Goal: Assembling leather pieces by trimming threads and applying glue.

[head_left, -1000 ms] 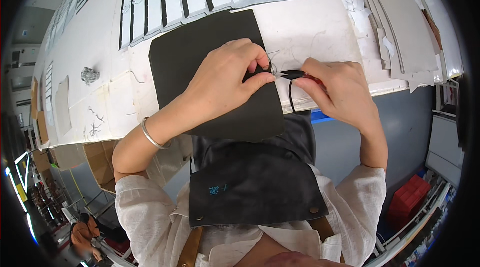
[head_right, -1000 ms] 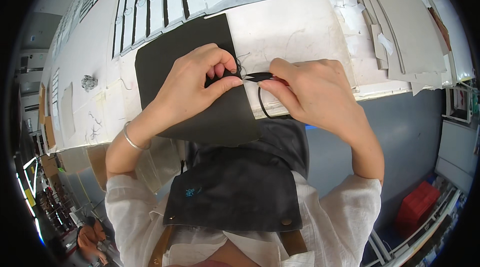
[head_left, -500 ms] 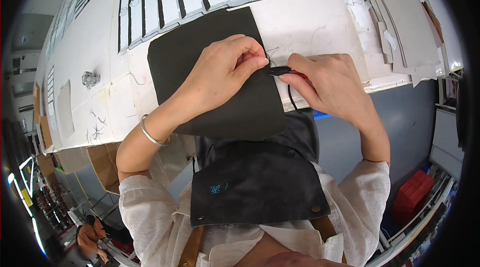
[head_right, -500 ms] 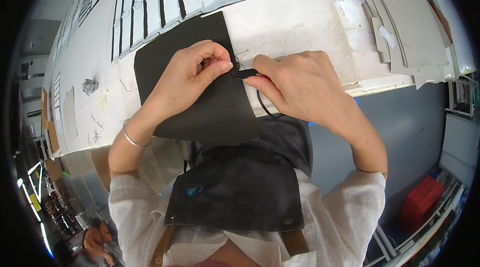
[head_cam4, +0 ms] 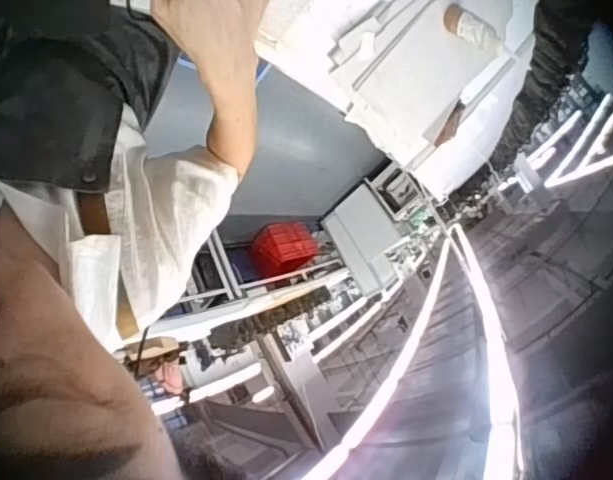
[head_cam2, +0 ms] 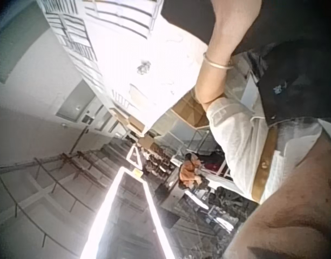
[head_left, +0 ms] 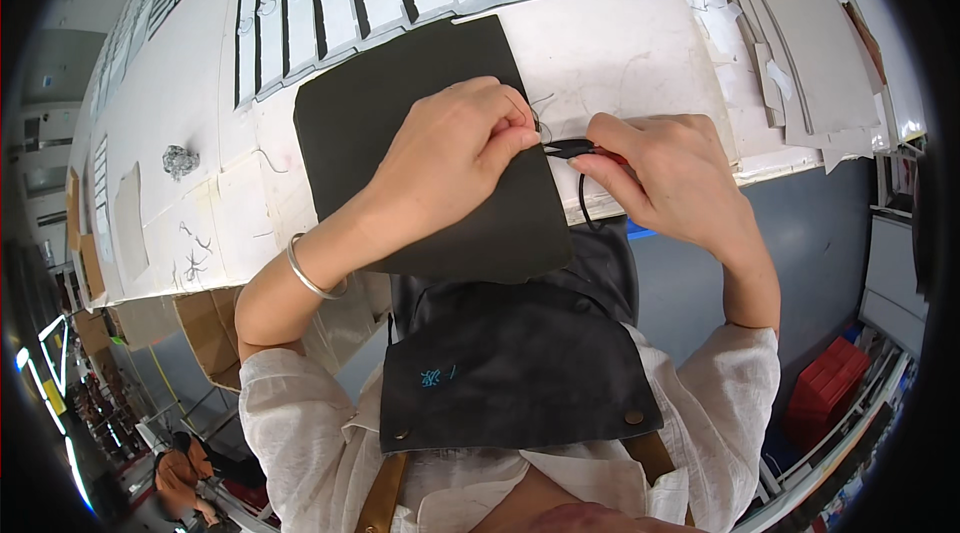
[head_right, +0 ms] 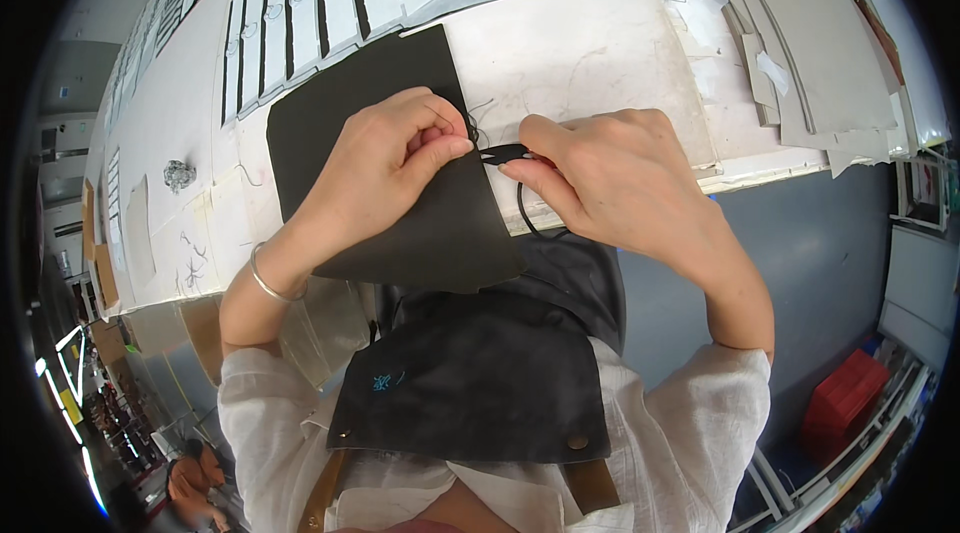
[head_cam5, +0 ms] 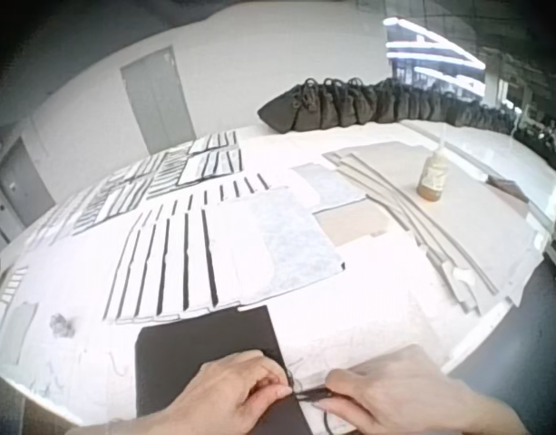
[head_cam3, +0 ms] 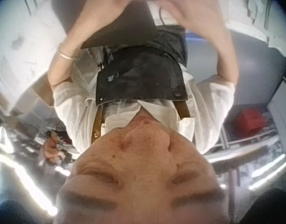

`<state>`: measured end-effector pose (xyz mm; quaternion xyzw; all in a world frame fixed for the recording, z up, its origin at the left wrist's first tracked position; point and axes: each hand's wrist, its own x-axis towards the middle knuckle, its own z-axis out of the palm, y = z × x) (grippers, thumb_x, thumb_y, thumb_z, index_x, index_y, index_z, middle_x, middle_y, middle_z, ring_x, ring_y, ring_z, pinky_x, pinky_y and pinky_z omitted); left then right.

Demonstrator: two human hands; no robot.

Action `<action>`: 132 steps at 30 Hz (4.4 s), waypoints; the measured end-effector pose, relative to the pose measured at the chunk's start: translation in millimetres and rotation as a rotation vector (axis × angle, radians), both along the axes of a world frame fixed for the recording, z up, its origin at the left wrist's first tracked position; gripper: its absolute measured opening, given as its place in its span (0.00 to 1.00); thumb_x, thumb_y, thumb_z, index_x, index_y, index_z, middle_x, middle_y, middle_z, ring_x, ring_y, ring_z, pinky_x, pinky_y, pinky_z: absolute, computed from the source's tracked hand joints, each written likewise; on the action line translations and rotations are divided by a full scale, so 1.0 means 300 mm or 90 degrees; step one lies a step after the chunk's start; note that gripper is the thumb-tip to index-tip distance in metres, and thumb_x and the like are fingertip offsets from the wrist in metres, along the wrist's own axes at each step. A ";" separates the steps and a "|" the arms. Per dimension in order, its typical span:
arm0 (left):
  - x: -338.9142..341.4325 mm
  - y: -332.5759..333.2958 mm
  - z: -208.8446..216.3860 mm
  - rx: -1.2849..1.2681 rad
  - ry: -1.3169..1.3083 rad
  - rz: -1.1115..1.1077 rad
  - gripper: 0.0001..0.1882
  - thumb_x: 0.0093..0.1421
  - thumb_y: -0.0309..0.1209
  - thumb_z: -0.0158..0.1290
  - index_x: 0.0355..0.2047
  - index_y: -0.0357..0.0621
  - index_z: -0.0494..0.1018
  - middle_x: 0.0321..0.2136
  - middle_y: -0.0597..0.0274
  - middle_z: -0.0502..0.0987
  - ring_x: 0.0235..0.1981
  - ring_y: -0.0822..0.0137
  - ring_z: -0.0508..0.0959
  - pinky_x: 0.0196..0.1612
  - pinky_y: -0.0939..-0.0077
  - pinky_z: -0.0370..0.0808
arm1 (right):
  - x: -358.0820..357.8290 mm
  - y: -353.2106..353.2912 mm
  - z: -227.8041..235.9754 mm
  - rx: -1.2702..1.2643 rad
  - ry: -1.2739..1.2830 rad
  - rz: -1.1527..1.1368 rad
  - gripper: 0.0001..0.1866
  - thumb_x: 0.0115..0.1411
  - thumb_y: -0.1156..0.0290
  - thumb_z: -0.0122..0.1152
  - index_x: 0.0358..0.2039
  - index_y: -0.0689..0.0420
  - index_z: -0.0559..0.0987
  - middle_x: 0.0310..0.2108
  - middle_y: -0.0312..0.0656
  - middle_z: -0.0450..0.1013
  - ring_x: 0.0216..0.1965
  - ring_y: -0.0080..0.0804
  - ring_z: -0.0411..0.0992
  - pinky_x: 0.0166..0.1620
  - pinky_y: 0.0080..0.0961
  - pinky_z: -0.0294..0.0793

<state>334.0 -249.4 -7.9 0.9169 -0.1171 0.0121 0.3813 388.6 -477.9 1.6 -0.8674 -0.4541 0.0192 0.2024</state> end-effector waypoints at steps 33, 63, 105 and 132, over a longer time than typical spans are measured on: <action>0.019 0.039 -0.007 -0.127 0.126 -0.014 0.08 0.59 0.29 0.63 0.34 0.37 0.78 0.26 0.69 0.68 0.22 0.78 0.65 0.26 0.81 0.65 | 0.011 0.047 -0.006 0.162 0.016 -0.057 0.15 0.62 0.58 0.63 0.29 0.56 0.73 0.15 0.39 0.71 0.18 0.40 0.72 0.22 0.31 0.67; -0.141 0.269 0.134 -0.345 0.061 0.188 0.05 0.66 0.31 0.54 0.35 0.43 0.75 0.26 0.70 0.70 0.23 0.79 0.67 0.25 0.85 0.63 | -0.204 -0.098 -0.047 0.142 0.364 -0.038 0.14 0.46 0.71 0.76 0.33 0.55 0.82 0.21 0.39 0.74 0.19 0.32 0.72 0.24 0.24 0.68; -0.113 0.124 0.191 -0.401 0.360 -0.076 0.21 0.66 0.36 0.54 0.16 0.41 0.67 0.11 0.74 0.67 0.13 0.81 0.67 0.17 0.85 0.62 | -0.248 0.121 -0.094 0.525 0.452 -0.130 0.22 0.58 0.79 0.67 0.22 0.54 0.59 0.17 0.30 0.58 0.21 0.16 0.52 0.24 0.17 0.54; -0.393 0.319 0.085 0.049 -0.115 0.353 0.07 0.59 0.23 0.59 0.38 0.40 0.76 0.29 0.55 0.77 0.28 0.59 0.78 0.30 0.73 0.74 | -0.118 0.142 -0.027 0.204 0.032 0.028 0.11 0.54 0.77 0.67 0.30 0.58 0.70 0.42 0.39 0.79 0.18 0.20 0.66 0.22 0.18 0.65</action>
